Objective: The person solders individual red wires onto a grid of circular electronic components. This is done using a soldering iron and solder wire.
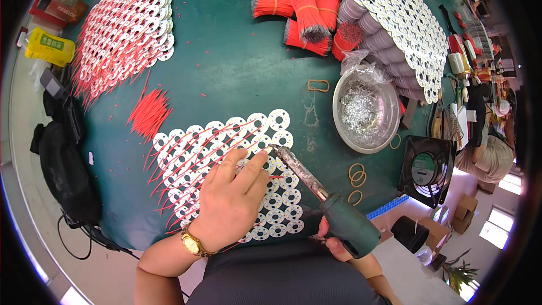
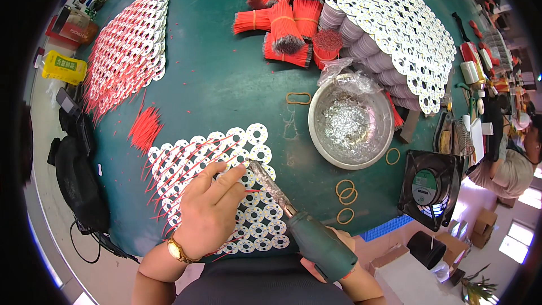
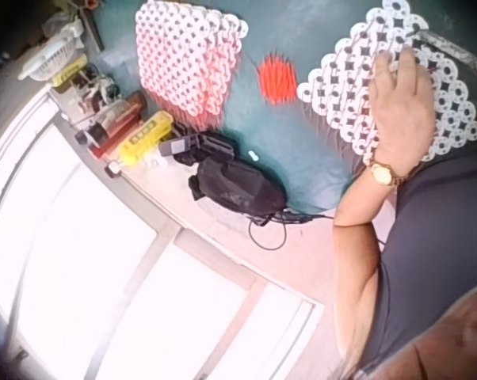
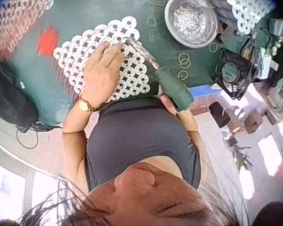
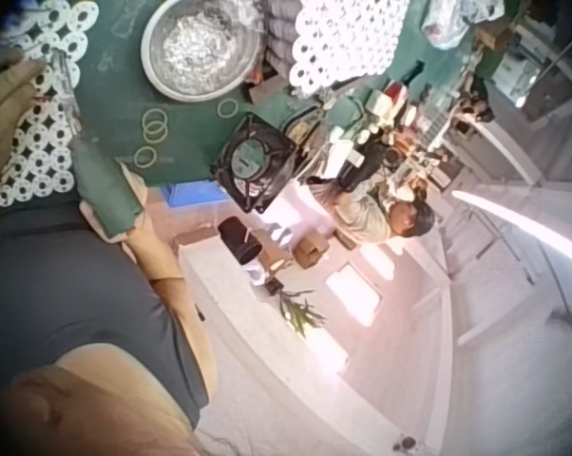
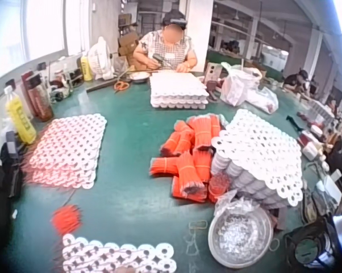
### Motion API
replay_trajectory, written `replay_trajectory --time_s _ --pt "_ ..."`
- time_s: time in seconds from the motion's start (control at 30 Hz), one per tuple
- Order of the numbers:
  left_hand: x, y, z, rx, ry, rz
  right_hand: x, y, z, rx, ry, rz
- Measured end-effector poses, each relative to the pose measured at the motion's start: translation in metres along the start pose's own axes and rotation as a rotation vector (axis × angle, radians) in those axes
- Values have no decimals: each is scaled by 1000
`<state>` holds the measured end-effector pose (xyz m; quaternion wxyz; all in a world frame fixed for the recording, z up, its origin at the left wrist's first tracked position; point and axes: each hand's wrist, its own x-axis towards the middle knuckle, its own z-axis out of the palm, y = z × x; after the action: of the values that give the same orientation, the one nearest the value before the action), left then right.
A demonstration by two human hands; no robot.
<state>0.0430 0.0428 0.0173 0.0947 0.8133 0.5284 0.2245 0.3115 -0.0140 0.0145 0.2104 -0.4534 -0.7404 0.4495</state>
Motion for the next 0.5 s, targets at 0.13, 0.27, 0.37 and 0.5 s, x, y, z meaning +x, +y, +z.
replay_trajectory --time_s 0.13,0.27,0.37,0.5 --pt "1 -1 -1 7 -2 7 -10 4 4 34 -34 80" --pt "0 -1 1 20 5 5 -14 3 7 99 -52 252" --pt "2 -2 3 5 7 4 -11 1 12 263 18 214" --pt "1 -3 5 4 25 14 -12 -1 15 278 62 225"
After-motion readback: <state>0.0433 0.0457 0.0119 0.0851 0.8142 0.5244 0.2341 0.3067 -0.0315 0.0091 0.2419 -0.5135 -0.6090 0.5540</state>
